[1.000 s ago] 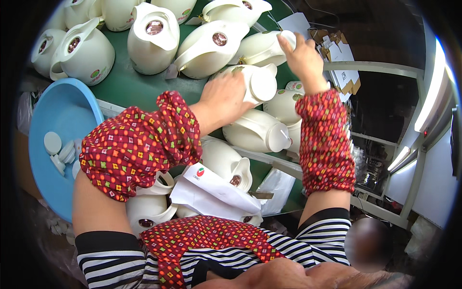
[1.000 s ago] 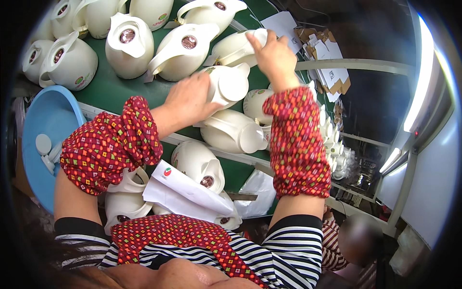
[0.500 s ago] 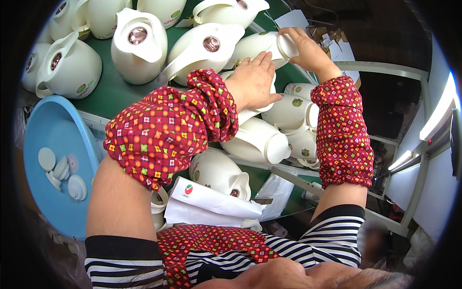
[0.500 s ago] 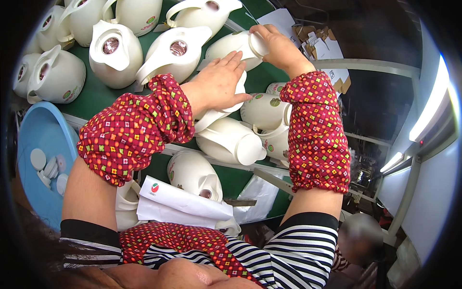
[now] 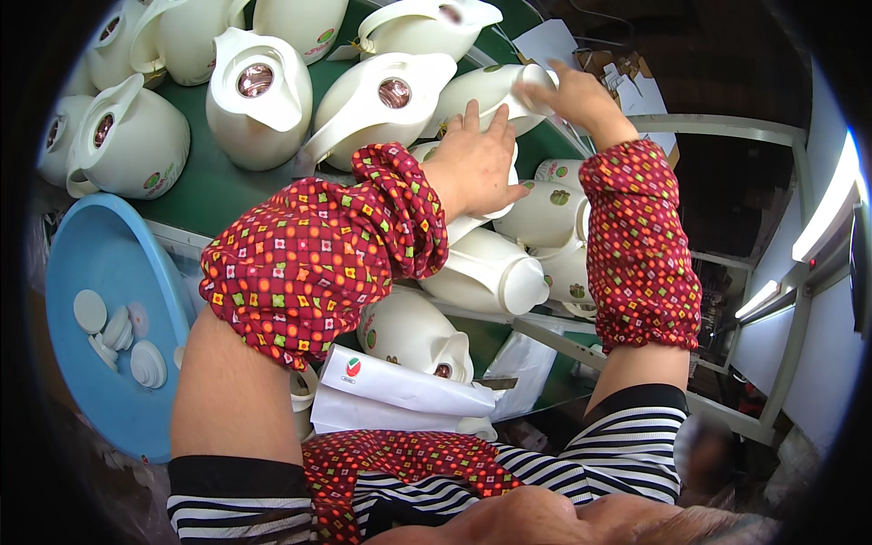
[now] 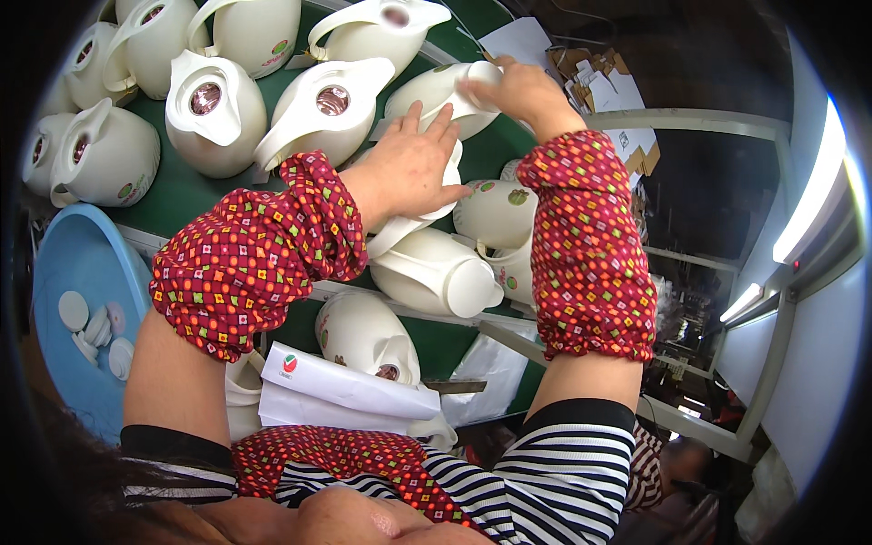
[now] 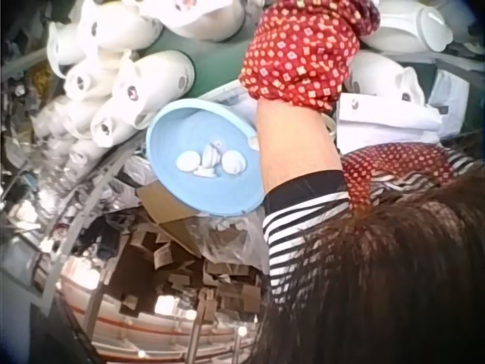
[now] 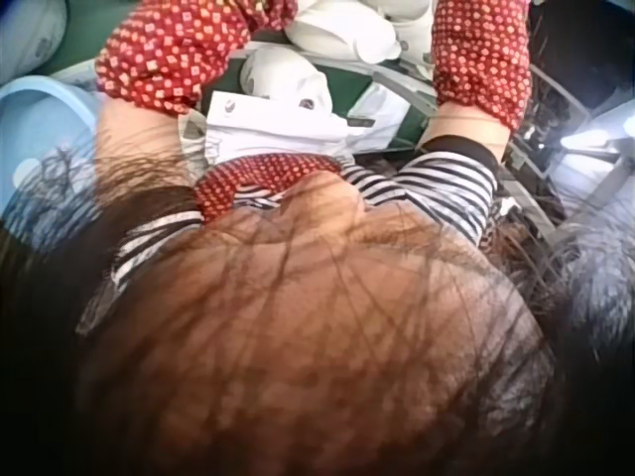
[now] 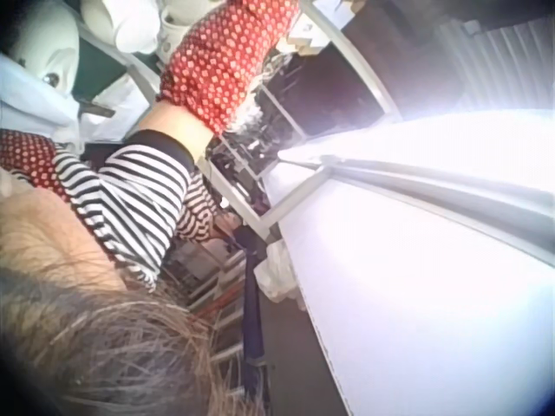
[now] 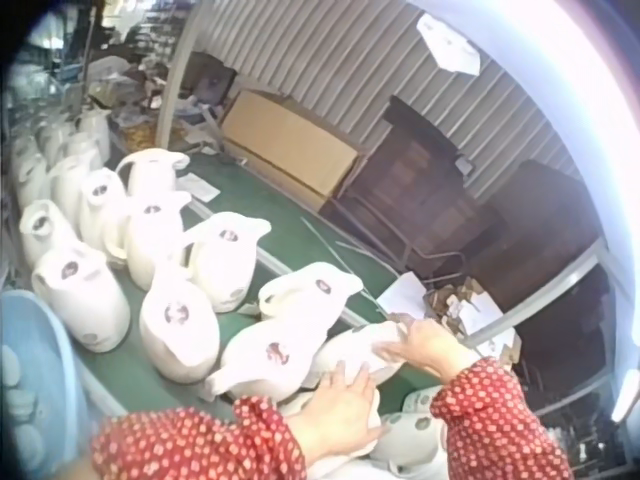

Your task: The person assembles white plastic kettles on a factory workbench. They pick up each kettle, insert a small internal component, apply a sticker to the body, and place a lid on top. The finished kettles are set aside on the table.

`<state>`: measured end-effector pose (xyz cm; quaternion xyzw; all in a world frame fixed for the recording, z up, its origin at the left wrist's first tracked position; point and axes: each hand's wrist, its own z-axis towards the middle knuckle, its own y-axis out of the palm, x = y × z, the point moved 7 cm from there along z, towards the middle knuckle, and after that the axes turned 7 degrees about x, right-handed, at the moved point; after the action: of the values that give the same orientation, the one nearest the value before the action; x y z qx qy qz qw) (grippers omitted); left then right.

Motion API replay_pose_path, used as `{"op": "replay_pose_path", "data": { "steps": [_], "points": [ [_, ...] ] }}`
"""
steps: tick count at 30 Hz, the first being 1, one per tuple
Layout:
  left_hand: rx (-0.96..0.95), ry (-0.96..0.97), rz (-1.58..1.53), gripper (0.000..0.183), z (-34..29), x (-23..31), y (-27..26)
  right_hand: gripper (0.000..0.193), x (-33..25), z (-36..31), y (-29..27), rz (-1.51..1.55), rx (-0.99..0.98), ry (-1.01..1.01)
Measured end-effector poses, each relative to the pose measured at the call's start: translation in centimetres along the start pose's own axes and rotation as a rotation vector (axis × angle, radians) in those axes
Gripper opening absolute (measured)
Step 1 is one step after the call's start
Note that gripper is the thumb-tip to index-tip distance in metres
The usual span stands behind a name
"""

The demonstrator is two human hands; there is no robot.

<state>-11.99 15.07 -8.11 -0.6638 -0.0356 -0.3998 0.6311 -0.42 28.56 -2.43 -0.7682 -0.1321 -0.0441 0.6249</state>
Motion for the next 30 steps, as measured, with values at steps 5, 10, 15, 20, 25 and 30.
{"op": "replay_pose_path", "data": {
  "steps": [5,10,15,20,25,30],
  "points": [
    [-0.025,-0.018,-0.077,0.090,0.0,0.1,1.1,0.089,-0.3,-0.8,1.4,-0.025,-0.037,-0.273],
    [-0.043,-0.042,-0.179,0.092,0.1,-0.2,1.7,0.089,1.3,-0.8,1.0,0.132,-0.125,-0.109],
    [0.029,-0.032,-0.076,0.090,0.4,-0.3,1.9,0.084,1.9,-3.5,2.3,0.174,-0.031,-0.384],
    [-0.052,-0.075,-0.244,0.084,2.0,-1.5,1.5,0.071,2.3,-3.9,2.7,-0.052,0.139,-0.323],
    [-0.006,-0.089,-0.231,0.083,1.9,-0.7,1.1,0.072,1.1,-3.2,3.7,-0.183,0.105,-0.005],
    [0.060,-0.088,-0.192,0.079,2.4,0.4,-0.1,0.087,1.8,-1.9,2.4,-0.090,-0.037,0.403]
  ]
}}
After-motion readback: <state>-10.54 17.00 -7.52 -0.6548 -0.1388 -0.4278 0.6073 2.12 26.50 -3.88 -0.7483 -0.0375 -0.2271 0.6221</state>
